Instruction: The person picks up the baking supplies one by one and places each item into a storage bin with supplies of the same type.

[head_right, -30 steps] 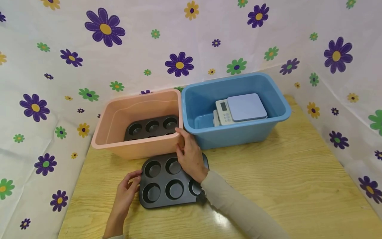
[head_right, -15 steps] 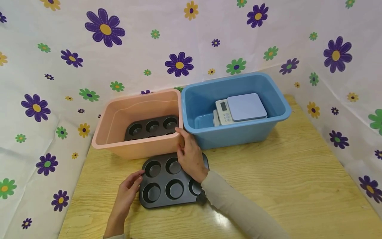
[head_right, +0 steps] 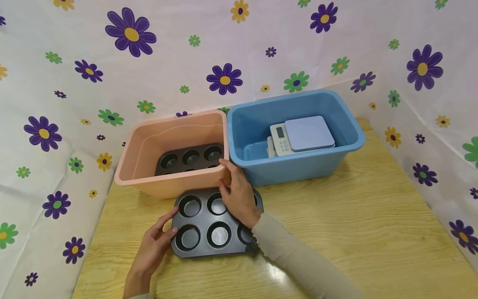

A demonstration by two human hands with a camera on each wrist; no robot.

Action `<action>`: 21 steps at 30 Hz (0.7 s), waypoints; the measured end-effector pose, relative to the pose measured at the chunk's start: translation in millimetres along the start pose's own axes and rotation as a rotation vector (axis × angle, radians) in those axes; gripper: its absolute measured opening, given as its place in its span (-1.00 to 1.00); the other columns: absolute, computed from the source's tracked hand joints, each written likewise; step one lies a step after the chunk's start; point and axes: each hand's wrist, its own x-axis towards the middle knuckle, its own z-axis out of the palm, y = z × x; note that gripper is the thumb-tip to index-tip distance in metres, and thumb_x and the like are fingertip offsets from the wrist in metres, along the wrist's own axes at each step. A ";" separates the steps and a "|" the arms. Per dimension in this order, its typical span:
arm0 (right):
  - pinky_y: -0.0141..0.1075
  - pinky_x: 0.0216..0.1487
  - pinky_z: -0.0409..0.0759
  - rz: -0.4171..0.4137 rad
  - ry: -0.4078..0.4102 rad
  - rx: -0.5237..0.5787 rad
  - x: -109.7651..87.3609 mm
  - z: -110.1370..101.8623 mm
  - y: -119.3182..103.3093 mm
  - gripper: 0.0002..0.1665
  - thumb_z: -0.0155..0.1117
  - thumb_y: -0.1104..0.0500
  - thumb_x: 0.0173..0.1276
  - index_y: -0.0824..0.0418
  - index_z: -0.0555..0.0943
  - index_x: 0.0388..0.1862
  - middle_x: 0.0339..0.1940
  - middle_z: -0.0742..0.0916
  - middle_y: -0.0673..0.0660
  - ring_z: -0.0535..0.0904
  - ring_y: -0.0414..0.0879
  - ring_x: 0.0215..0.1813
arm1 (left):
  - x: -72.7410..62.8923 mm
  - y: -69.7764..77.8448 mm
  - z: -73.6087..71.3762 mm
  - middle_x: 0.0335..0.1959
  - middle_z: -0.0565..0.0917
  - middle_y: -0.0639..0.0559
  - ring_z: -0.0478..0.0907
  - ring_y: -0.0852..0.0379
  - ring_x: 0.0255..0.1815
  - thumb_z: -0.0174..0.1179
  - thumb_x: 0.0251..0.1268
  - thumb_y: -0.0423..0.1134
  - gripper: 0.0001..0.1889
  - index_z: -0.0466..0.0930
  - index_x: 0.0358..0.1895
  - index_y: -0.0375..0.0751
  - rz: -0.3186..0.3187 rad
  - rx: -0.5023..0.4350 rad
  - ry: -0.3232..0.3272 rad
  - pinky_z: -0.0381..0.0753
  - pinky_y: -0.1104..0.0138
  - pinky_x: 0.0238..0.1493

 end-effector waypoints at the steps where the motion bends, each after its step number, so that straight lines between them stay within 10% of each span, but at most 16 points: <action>1: -0.01 -0.06 0.88 -0.001 0.001 0.004 0.0 0.4 0.3 -0.12 0.46 0.40 0.46 0.05 0.30 0.63 0.41 0.62 0.40 0.74 0.24 0.20 | 1.0 -1.9 0.2 0.55 0.35 0.02 0.68 0.36 0.12 0.18 0.58 -0.50 -0.36 0.33 0.66 -0.33 0.010 -0.043 -0.016 0.75 0.48 0.11; 12: -0.01 -0.04 0.88 -0.001 0.012 0.021 -1.6 0.2 1.7 -0.13 0.48 0.36 0.46 0.04 0.31 0.63 0.40 0.62 0.39 0.74 0.23 0.20 | 6.0 -14.9 3.4 0.58 0.46 0.38 0.43 0.42 0.45 0.01 0.55 -0.64 -0.33 0.43 0.65 -0.13 0.016 -0.452 -0.086 0.69 0.50 0.23; 21: -0.11 -0.14 0.87 0.012 -0.004 -0.002 0.1 -0.1 0.4 -0.14 0.44 0.33 0.49 0.01 0.30 0.64 0.42 0.62 0.36 0.76 0.20 0.13 | 5.8 -15.1 2.5 0.55 0.52 0.42 0.40 0.50 0.54 -0.07 0.56 -0.67 -0.31 0.37 0.66 -0.14 -0.010 -0.514 -0.086 0.59 0.52 0.41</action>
